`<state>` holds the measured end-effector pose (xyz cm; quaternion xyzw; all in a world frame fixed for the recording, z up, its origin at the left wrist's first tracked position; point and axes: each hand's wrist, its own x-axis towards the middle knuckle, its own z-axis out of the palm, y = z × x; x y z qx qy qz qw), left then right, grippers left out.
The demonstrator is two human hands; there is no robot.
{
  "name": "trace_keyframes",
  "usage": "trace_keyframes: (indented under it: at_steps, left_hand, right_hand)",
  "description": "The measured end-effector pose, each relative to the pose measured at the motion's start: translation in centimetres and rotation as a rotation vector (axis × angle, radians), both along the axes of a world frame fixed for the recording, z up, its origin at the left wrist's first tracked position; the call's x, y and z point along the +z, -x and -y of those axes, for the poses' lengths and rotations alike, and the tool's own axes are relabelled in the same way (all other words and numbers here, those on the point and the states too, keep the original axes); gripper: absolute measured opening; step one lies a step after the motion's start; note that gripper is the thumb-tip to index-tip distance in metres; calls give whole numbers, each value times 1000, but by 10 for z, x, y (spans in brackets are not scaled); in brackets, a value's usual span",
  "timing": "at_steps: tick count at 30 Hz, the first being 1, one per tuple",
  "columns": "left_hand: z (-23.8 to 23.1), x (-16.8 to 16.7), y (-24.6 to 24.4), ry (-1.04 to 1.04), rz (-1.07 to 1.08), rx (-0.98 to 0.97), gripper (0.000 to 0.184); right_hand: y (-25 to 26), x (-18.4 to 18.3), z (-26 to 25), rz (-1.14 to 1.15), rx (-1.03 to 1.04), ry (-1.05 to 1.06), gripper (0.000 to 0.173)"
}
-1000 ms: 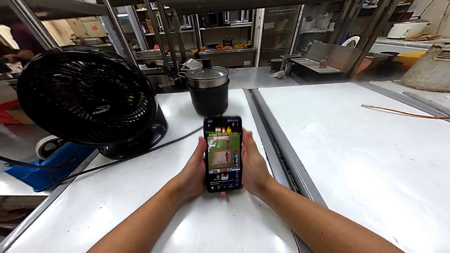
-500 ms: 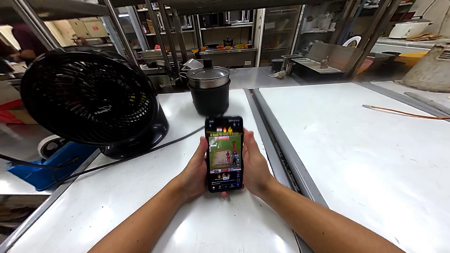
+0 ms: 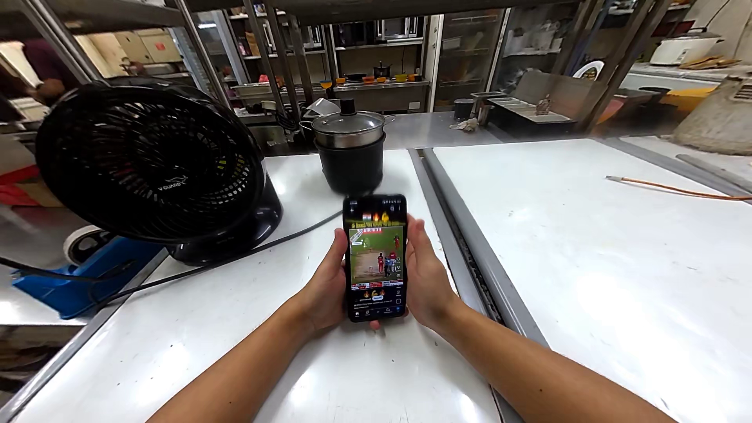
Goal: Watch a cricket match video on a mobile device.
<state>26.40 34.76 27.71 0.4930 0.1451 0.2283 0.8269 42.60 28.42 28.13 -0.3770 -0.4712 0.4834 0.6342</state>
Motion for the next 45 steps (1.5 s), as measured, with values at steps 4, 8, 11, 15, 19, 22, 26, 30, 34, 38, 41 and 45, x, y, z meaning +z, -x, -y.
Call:
trace_keyframes:
  at_steps: [4,8,11,15,19,22,26,30,34,38,41,45]
  left_hand:
    - [0,0,0,3,-6,2,89]
    - [-3,-3,1,-1,7,-22,88]
    - [-2,-1,1,7,-11,-18,89]
    - [-2,-1,1,12,-1,-23,87]
    - [-1,-1,0,-3,-8,-2,87]
    - [-1,-2,0,-8,-3,9,87]
    - [-1,-2,0,1,12,-9,87]
    - [-3,-2,0,3,31,-46,87]
    - [-2,-2,1,6,9,-37,88]
    - [-3,-3,1,-3,25,-49,87]
    - [-3,-3,1,-3,21,-33,87]
    - [-3,-3,1,-5,13,-47,88]
  right_hand:
    - [0,0,1,12,-12,7,69]
    - [1,1,1,11,-18,7,69]
    - [1,1,1,2,-12,-4,69]
    - [0,0,0,6,-15,2,69]
    - [0,0,0,7,-10,-2,70]
    - [1,0,1,11,-14,9,70]
    - [0,-1,1,4,-11,8,70]
    - [1,-1,0,-19,5,-2,70]
    - [0,-1,0,-14,13,0,69]
    - [0,-1,0,-10,9,-12,69]
    - [0,0,0,3,4,-10,69]
    - [0,-1,0,-4,8,-16,68]
